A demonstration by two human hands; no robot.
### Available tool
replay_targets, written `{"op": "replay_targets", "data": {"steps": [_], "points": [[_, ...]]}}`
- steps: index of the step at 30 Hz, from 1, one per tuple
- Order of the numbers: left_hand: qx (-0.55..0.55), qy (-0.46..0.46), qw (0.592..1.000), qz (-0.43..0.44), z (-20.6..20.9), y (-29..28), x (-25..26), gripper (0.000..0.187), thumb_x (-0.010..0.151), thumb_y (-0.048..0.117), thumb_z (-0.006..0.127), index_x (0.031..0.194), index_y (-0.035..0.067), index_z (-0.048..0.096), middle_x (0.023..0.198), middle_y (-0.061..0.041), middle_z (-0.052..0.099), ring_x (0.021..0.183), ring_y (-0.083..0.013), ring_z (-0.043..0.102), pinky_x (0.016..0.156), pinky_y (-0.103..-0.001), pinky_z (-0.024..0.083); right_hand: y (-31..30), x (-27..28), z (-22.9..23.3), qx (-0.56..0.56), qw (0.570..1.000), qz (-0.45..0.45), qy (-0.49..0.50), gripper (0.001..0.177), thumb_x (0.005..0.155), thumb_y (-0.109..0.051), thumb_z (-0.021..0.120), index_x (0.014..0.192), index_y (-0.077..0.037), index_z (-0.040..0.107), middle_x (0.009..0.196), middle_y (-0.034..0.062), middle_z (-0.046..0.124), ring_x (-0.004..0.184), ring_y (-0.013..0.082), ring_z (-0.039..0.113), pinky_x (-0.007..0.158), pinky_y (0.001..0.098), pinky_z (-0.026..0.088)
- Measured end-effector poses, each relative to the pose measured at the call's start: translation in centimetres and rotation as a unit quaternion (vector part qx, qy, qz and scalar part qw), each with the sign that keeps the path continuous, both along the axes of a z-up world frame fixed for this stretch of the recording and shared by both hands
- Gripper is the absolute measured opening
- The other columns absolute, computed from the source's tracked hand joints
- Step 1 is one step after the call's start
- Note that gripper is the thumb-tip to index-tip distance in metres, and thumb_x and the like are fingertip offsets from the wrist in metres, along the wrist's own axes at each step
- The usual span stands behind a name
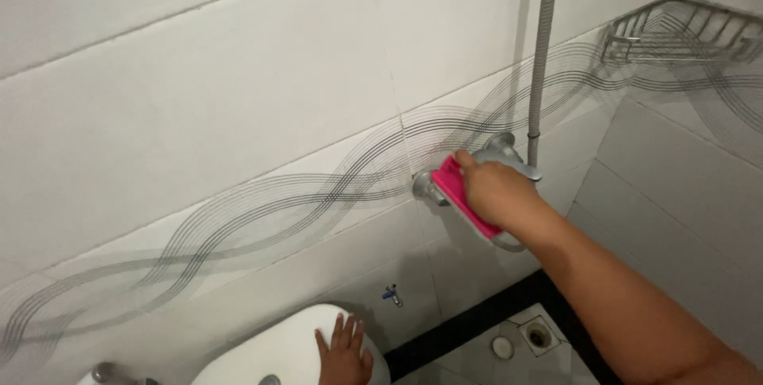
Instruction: Scrubbing a shower faucet and the surrounding wall tiles using a pink sponge to remove dirt or grime.
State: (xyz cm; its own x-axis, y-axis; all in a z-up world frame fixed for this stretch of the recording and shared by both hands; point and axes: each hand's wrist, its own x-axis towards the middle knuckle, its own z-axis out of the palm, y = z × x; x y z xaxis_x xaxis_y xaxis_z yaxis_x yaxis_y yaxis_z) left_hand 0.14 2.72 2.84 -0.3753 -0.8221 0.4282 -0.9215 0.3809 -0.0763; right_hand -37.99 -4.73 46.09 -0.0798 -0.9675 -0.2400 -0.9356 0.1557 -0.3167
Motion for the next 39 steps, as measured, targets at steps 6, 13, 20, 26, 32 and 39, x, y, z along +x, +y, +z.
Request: {"op": "replay_targets", "data": {"steps": [6,13,20,26,32,39], "points": [[0.046,-0.024,0.998,0.031,0.1,-0.5,-0.2,0.074,0.069,0.041,0.075,0.140,0.023,0.060,0.156,-0.001,0.047,0.152,-0.0274,0.029,0.112,-0.083,0.020,-1.1,0.8,-0.4,-0.036,0.999,-0.019,-0.027,0.062,0.097,-0.013,0.030,0.157,-0.025,0.030,0.114,0.0237,0.067,0.095,0.0438,0.068,0.066,0.0528,0.050],[0.052,-0.031,0.998,0.021,-1.3,-0.6,0.4,0.070,0.080,0.047,0.064,0.145,0.020,0.055,0.160,-0.001,0.040,0.154,-0.0276,0.021,0.117,-0.080,0.008,-0.8,0.5,1.1,0.024,0.999,-0.014,-0.024,0.056,0.102,-0.023,0.025,0.157,-0.027,0.024,0.118,0.0197,0.067,0.095,0.0387,0.067,0.068,0.0478,0.050],[0.029,-0.059,0.998,0.024,-1.6,-1.1,0.5,0.075,0.076,0.052,0.069,0.144,0.025,0.055,0.159,-0.001,0.041,0.153,-0.0263,0.023,0.117,-0.080,0.011,-2.2,1.9,-0.3,-0.022,1.000,0.016,-0.012,0.058,0.096,-0.016,0.038,0.154,-0.022,0.031,0.107,0.0206,0.070,0.091,0.0407,0.068,0.064,0.0497,0.049],[0.063,-0.017,0.998,0.013,-1.4,-0.7,0.6,0.074,0.075,0.042,0.069,0.144,0.020,0.056,0.159,-0.005,0.041,0.153,-0.0290,0.023,0.116,-0.081,0.007,-1.4,1.4,1.4,0.029,0.999,0.034,0.023,0.061,0.098,-0.014,0.033,0.158,-0.024,0.026,0.105,0.0213,0.068,0.089,0.0394,0.067,0.064,0.0467,0.048],[0.280,-0.125,0.945,0.112,1.6,-0.9,-0.8,0.073,0.091,0.049,0.057,0.157,0.029,0.035,0.168,0.004,0.018,0.157,-0.0231,0.004,0.120,-0.077,-0.001,-2.8,1.7,-0.7,-0.016,0.999,0.030,0.026,0.062,0.095,-0.009,0.044,0.155,-0.021,0.030,0.105,0.0185,0.071,0.087,0.0380,0.069,0.058,0.0466,0.048],[0.089,-0.018,0.996,0.020,-0.6,-0.4,0.2,0.072,0.076,0.041,0.070,0.144,0.020,0.056,0.158,-0.004,0.043,0.152,-0.0298,0.025,0.115,-0.081,0.008,2.7,-0.5,0.2,-0.007,0.998,0.025,0.054,0.051,0.102,-0.024,0.033,0.151,-0.036,0.033,0.122,0.0155,0.065,0.105,0.0448,0.068,0.079,0.0568,0.054]]}}
